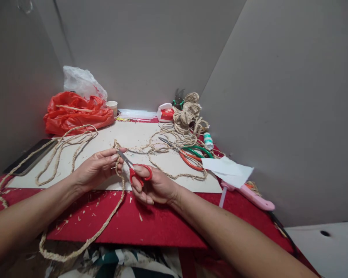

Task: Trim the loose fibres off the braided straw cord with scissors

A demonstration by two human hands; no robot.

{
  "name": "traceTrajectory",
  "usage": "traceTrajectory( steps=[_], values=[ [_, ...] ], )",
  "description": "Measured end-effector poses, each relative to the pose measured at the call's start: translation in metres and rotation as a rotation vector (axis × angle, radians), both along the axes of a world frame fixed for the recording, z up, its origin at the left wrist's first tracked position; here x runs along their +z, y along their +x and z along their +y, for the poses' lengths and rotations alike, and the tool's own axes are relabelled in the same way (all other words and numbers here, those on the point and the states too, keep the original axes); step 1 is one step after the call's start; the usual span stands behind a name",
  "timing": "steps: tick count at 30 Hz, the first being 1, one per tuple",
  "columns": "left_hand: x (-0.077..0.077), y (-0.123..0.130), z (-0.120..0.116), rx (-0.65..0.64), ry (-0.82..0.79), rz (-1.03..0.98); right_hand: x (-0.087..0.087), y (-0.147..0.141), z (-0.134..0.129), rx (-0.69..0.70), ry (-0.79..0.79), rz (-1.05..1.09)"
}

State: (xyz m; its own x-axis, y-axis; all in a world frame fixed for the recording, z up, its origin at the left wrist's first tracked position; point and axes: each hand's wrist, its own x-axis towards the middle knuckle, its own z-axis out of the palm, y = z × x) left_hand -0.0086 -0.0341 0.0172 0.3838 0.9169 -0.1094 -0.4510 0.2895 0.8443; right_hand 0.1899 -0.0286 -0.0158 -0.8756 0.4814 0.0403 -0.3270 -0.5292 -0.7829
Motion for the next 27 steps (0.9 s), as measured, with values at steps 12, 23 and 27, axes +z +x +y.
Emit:
traceTrajectory(
  steps=[12,23,27],
  values=[
    [-0.0012,0.0000,-0.0002,0.038,0.034,0.063,0.0012,-0.0024,0.0004,-0.045,0.008,-0.051],
    [0.0004,-0.0006,0.0022,0.058,0.046,0.081,0.0027,0.0026,0.0068,-0.047,-0.082,-0.025],
    [-0.0005,-0.0021,0.0031,0.048,0.056,0.092,0.0003,0.0042,0.0094,-0.053,-0.081,-0.022]
  ],
)
